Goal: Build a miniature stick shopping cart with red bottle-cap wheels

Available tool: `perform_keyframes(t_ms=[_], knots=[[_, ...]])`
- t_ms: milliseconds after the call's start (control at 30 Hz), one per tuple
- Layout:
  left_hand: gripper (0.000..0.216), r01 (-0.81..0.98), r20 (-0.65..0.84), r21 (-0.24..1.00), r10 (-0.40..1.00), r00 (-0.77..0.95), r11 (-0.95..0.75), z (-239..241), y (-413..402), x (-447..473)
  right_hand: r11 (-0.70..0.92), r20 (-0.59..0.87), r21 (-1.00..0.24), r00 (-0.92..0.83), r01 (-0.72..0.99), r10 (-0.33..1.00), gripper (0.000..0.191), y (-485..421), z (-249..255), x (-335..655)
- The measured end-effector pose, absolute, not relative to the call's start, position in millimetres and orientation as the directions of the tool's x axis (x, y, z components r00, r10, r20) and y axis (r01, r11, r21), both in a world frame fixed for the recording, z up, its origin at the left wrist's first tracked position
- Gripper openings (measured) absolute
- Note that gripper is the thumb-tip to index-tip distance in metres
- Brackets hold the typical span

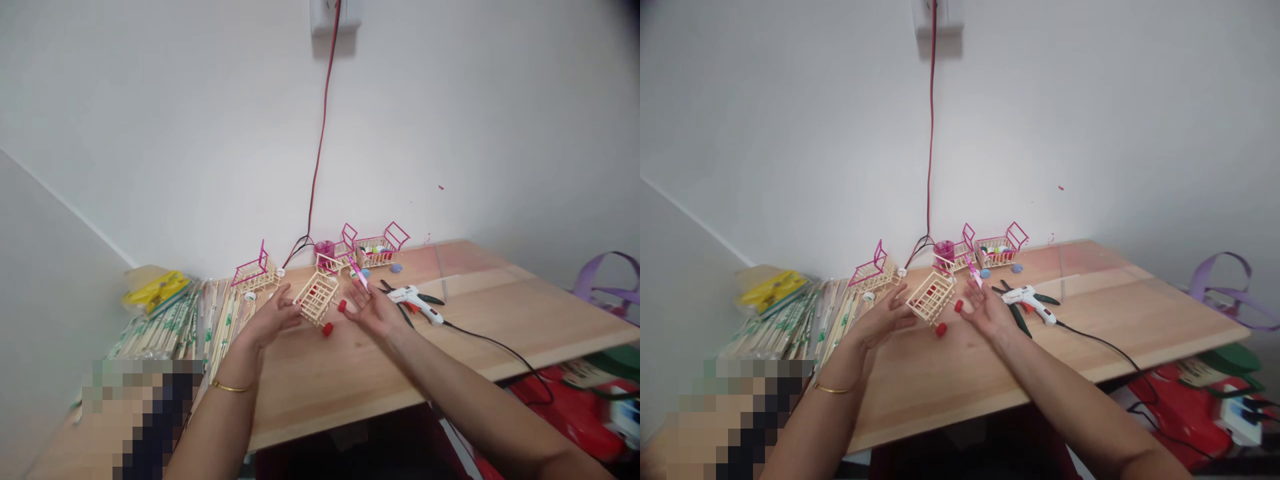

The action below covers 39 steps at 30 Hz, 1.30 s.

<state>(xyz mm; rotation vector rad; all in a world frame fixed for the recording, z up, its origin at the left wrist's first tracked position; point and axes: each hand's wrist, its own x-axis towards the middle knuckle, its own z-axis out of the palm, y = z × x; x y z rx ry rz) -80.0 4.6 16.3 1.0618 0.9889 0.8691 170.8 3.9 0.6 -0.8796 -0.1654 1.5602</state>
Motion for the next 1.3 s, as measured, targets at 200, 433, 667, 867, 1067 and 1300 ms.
perform_keyframes(t_ms=[200, 433, 667, 867, 1067, 1300], knots=[[0.071, 0.117, -0.324, 0.946, 0.898, 0.298, 0.302, 27.9, 3.2, -90.3, -0.215, -0.377, -0.617, 0.045, -0.757, 0.925, 0.018, 19.2, 11.3, 173.0], [0.05, 0.17, -0.233, 0.966, 0.942, 0.239, 0.196, 19.5, 11.2, -100.2, -0.197, -0.304, -0.645, 0.01, -0.738, 0.953, 0.014, 32.0, 10.5, 159.4], [0.04, 0.054, 0.121, 0.992, 0.991, -0.054, -0.118, 9.8, 21.2, -88.5, -0.159, -0.252, -0.7, 0.032, -0.696, 0.967, 0.009, 37.2, 12.6, 158.2], [0.065, -0.121, 0.135, 0.984, 0.991, 0.006, -0.133, -18.5, 29.9, -73.3, 0.225, 0.105, -0.807, 0.243, -0.546, 0.964, 0.018, 27.9, 29.5, 184.9], [0.077, -0.235, 0.168, 0.962, 0.979, 0.114, -0.138, -31.4, 33.9, -70.6, 0.624, 0.666, -0.734, 0.1, 0.268, 0.739, 0.014, 15.0, 46.2, 197.7], [0.079, -0.269, 0.153, 0.958, 0.968, 0.2, -0.096, -28.6, 30.5, -72.2, 0.74, 0.81, -0.443, -0.129, 0.505, 0.573, 0.016, 17.7, 44.7, 198.2]])
